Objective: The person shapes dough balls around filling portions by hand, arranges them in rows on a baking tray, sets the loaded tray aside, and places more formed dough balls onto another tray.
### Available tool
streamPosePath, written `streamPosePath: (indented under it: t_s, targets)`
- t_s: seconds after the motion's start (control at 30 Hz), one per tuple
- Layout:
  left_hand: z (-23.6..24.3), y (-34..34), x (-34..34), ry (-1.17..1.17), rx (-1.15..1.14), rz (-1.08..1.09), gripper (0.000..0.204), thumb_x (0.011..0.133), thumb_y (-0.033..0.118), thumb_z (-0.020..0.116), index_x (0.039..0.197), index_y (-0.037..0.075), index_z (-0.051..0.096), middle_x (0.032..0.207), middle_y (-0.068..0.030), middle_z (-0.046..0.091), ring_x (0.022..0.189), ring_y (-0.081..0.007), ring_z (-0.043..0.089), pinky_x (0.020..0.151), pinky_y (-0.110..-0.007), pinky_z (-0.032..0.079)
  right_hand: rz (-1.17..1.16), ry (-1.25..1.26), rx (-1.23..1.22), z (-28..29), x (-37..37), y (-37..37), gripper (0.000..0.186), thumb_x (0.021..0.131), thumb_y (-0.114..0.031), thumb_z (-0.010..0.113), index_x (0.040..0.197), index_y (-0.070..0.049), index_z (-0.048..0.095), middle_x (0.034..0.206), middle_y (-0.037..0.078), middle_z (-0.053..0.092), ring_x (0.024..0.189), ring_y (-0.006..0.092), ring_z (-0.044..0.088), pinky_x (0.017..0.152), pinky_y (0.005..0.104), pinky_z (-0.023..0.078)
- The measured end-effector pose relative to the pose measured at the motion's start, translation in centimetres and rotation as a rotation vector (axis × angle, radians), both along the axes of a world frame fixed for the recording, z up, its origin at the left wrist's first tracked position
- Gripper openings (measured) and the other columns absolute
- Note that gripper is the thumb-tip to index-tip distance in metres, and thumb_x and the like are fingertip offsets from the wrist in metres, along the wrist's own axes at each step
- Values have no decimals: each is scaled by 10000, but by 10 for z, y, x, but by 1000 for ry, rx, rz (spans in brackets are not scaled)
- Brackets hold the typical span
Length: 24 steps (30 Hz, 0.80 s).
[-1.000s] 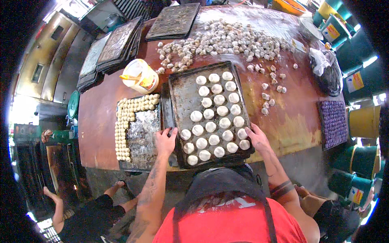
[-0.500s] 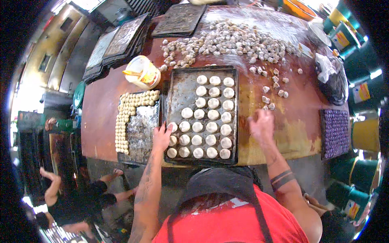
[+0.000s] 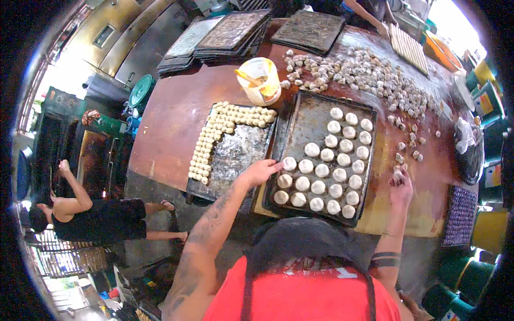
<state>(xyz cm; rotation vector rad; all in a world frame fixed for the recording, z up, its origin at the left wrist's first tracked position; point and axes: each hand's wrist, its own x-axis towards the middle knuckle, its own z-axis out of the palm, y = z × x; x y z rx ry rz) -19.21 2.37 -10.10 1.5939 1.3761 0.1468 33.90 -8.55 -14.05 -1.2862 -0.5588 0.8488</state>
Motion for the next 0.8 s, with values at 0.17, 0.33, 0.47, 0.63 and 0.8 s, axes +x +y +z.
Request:
streamPosePath:
  t_s: [0.17, 0.33, 0.47, 0.63, 0.8]
  targets:
    - [-15, 60, -93, 217, 408, 110, 308, 930, 295, 665, 1090, 51, 761, 1010, -181, 763, 910, -386, 723, 846, -470, 561, -220, 836, -109, 31, -80, -38, 476, 1057, -524, 546, 793, -129, 562, 687, 9, 502, 544, 121, 462, 455, 263, 365]
    - [-29, 102, -194, 613, 853, 130, 227, 811, 78, 623, 996, 133, 742, 1063, -111, 662, 1067, -380, 638, 874, -530, 522, -191, 609, -131, 69, -165, -69, 599, 1043, -603, 538, 673, -159, 381, 568, -29, 332, 411, 90, 280, 354, 249, 219]
    - [-21, 115, -189, 649, 905, -31, 185, 808, 85, 658, 982, 120, 710, 1043, -110, 652, 1046, -353, 627, 890, -507, 499, -142, 238, -253, 41, -147, -98, 451, 1060, -440, 606, 750, -129, 504, 637, -39, 431, 474, 85, 381, 412, 248, 328]
    - [7, 84, -110, -102, 770, 341, 182, 793, 48, 742, 966, 19, 692, 947, -111, 692, 886, -275, 682, 806, -381, 549, 210, -130, -468, 78, -170, -76, 313, 969, -81, 633, 1275, -18, 625, 1035, 42, 657, 831, 102, 608, 727, 258, 520]
    - [30, 8, 38, -823, -148, 564, 174, 854, -61, 758, 1009, -11, 698, 955, -93, 734, 833, -171, 707, 780, -306, 593, 383, -337, -282, 98, -209, -4, 379, 922, -118, 761, 1263, 1, 648, 1144, 96, 719, 1042, 186, 672, 943, 347, 538]
